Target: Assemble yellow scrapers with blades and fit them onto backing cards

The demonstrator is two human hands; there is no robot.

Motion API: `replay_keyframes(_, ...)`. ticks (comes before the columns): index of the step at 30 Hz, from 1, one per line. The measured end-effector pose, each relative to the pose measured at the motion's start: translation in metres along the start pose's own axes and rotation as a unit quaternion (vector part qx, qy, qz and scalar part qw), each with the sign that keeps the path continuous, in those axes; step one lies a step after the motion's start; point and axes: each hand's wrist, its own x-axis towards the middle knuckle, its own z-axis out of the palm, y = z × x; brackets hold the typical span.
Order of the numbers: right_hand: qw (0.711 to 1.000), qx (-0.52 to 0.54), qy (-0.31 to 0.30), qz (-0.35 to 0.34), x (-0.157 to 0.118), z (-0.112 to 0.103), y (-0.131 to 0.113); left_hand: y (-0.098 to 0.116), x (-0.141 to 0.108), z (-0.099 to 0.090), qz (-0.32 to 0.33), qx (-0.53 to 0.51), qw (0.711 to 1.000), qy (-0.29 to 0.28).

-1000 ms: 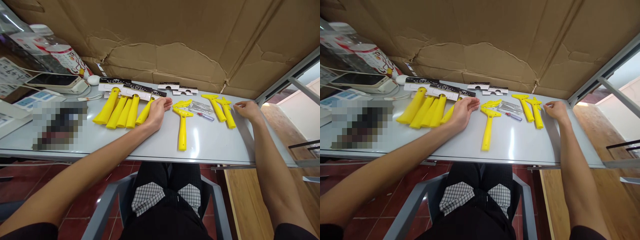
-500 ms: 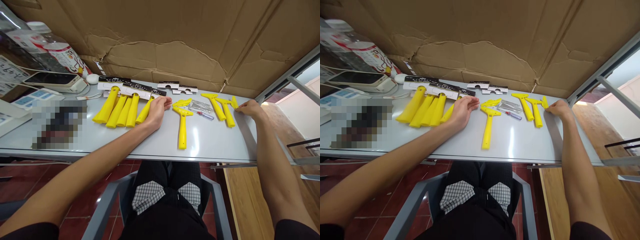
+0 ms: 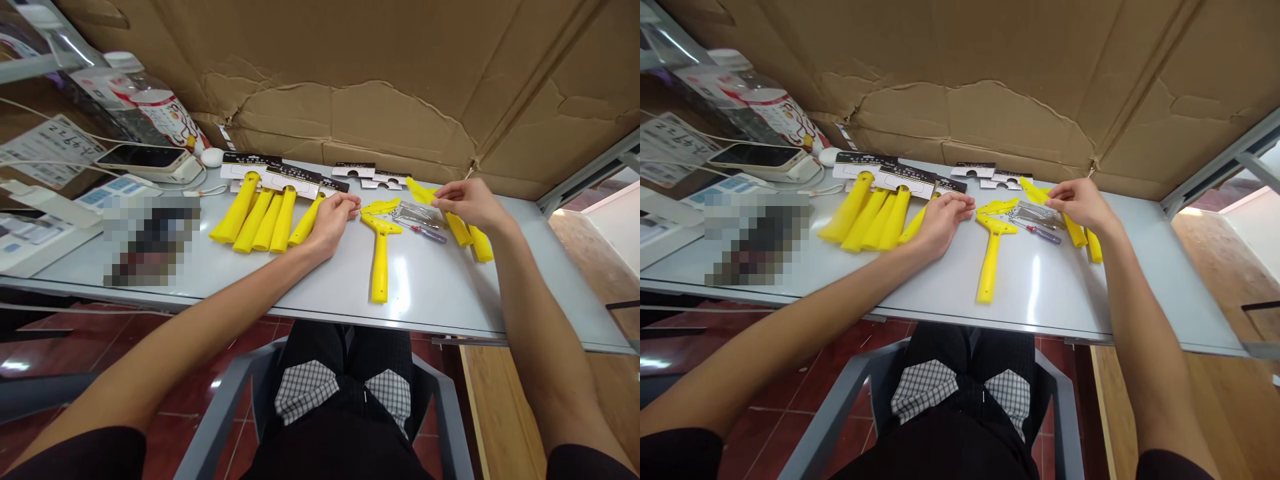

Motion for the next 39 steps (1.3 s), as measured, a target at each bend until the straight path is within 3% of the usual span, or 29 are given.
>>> replay_keyframes(3,0.999,0.003,-0.021,-0.040,0.000,0.021,-0.005,0.002,-0.001,-0.001,-0.005,0.018,1.000,-0.010)
replay_keyframes(9,0.996,-0.054,0.004,-0.069,-0.007,0.044,-0.004,0.007,-0.001,-0.003,-0.012,0.039,0.999,-0.023)
replay_keyframes(12,0.992,-0.079,0.019,-0.098,-0.004,0.052,-0.005,0.009,-0.003,-0.005,0.014,0.112,0.993,-0.036)
replay_keyframes(14,0.987,-0.100,0.025,-0.123,-0.001,0.056,-0.004,0.011,-0.007,-0.006,0.057,0.221,0.972,-0.054)
replay_keyframes(17,0.981,-0.124,0.031,-0.147,0.003,0.059,0.001,0.014,-0.014,-0.007,0.124,0.394,0.906,-0.089)
replay_keyframes(19,0.978,-0.135,0.032,-0.156,0.005,0.060,0.004,0.016,-0.019,-0.007,0.150,0.460,0.868,-0.111)
replay_keyframes(21,0.975,-0.144,0.031,-0.165,0.006,0.060,0.004,0.016,-0.022,-0.007,0.164,0.484,0.850,-0.126)
replay_keyframes(23,0.972,-0.156,0.027,-0.173,0.005,0.060,0.002,0.014,-0.022,-0.006,0.159,0.466,0.862,-0.123)
replay_keyframes(27,0.978,-0.141,0.052,-0.144,0.001,0.055,-0.002,0.011,-0.014,-0.007,0.118,0.323,0.936,-0.075)
replay_keyframes(31,0.993,0.004,0.081,-0.081,0.000,0.045,0.004,0.008,-0.005,-0.007,0.063,0.184,0.980,-0.026)
replay_keyframes(35,0.980,0.179,0.082,-0.026,0.001,0.033,0.010,0.006,0.002,-0.007,0.010,0.045,0.999,0.012)
replay_keyframes(39,0.976,0.201,0.084,-0.016,-0.002,0.023,0.008,0.007,0.004,-0.008,-0.007,0.005,1.000,0.016)
